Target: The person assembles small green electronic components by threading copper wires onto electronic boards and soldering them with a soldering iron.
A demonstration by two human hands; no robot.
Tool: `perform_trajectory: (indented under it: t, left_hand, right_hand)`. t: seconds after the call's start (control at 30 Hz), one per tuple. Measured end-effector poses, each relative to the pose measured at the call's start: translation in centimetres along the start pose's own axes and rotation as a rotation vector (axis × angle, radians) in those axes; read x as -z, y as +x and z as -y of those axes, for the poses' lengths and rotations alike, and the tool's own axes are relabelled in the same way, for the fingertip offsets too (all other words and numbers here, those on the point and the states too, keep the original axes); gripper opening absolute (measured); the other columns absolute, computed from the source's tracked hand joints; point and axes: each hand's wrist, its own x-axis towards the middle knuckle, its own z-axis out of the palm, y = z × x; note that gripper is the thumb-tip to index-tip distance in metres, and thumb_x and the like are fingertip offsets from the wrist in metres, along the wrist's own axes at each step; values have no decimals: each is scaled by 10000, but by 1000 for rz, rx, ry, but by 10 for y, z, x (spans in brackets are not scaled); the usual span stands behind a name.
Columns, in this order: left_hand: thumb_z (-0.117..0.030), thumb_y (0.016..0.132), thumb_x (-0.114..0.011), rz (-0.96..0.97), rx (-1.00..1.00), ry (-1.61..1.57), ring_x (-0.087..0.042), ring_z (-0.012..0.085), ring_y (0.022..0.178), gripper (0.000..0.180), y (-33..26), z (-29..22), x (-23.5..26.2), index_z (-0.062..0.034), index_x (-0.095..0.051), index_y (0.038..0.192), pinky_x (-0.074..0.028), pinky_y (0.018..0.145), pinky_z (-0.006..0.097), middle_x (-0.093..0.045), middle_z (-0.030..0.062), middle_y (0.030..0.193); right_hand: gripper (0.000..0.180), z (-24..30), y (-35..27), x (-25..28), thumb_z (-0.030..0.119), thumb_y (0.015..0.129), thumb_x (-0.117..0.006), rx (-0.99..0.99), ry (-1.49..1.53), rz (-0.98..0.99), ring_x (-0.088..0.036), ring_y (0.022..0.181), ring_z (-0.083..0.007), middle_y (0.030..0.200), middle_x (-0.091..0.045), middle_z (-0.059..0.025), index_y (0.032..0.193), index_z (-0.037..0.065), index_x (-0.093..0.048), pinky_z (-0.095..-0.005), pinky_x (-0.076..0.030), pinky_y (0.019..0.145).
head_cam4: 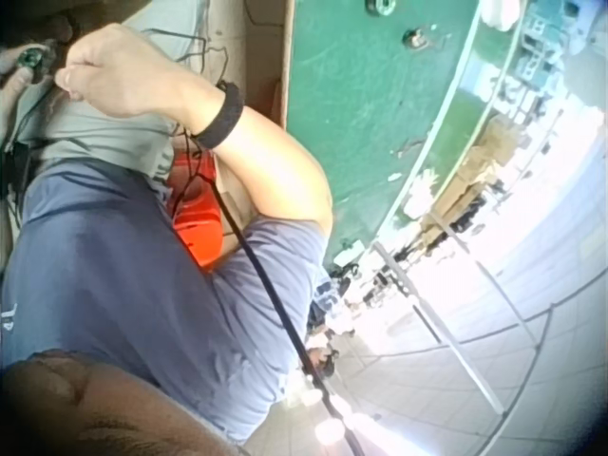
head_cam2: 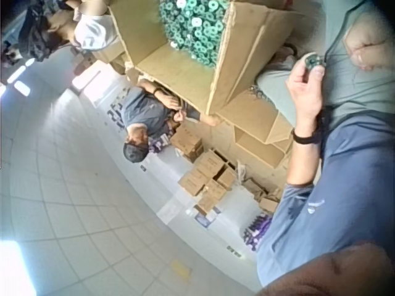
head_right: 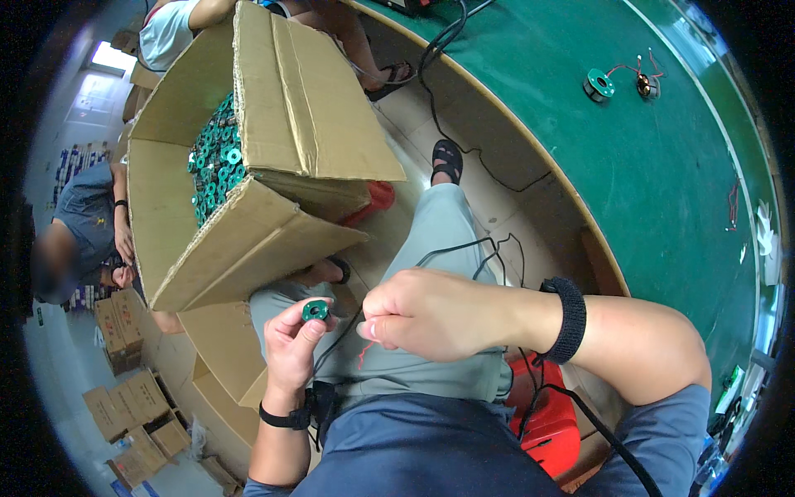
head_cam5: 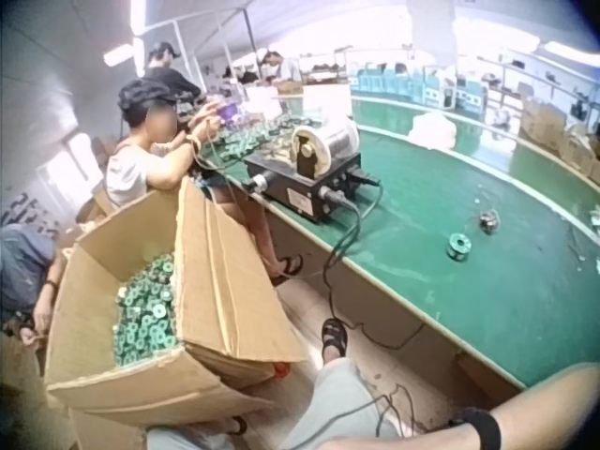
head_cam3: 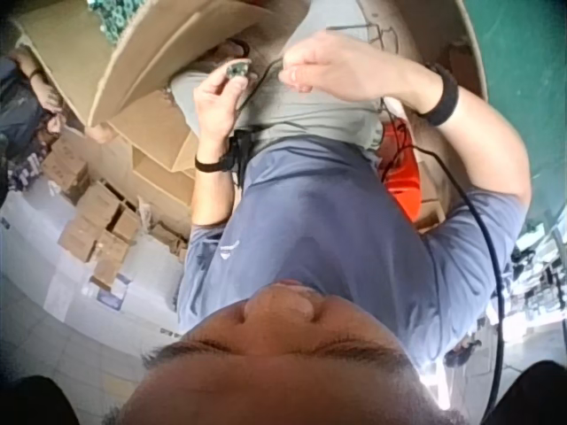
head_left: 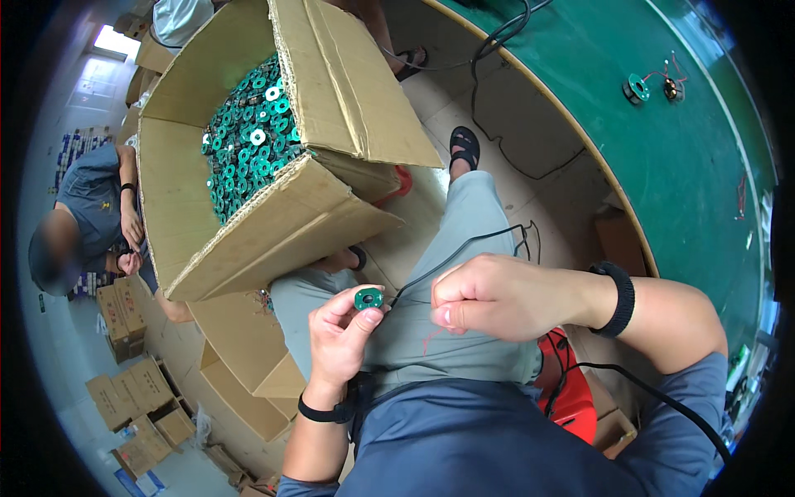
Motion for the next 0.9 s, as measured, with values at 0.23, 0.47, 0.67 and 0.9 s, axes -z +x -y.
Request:
perform_trajectory:
  t: [0.23,0.47,0.67,0.9]
  left_hand:
    - [-70,877,-768,102,-6,-1,-647,117,901,329,-16,-8,-3,28,-680,1178,-511,800,252,-660,47,1022]
    - [-145,893,-773,-11,-13,-144,-675,138,878,363,-19,-5,3,19,-674,1202,-536,816,275,-693,39,947]
    - [-218,912,-758,27,4,-321,-673,160,866,419,-15,-4,9,44,-649,1220,-546,827,305,-699,70,947]
    - [-249,913,-758,97,53,-373,-667,163,863,449,-11,-8,2,47,-643,1230,-538,828,304,-708,86,952]
  right_hand:
    - [181,0,-2,9,136,966,-611,215,-135,-150,-637,830,-205,1100,-652,-102,864,-3,-667,-333,-519,774]
    - [361,0,-10,12,71,865,-632,137,-340,-305,-613,1158,-348,1280,-591,-193,1201,-59,-612,-395,-497,989]
    - [440,-6,-6,19,-70,807,-495,184,-168,-285,-621,1155,-343,1236,-629,-199,1232,-45,-604,-389,-496,992]
    - [436,-12,-3,17,-102,808,-464,88,57,-255,-661,1101,-280,1161,-676,-173,1207,-37,-628,-363,-526,946]
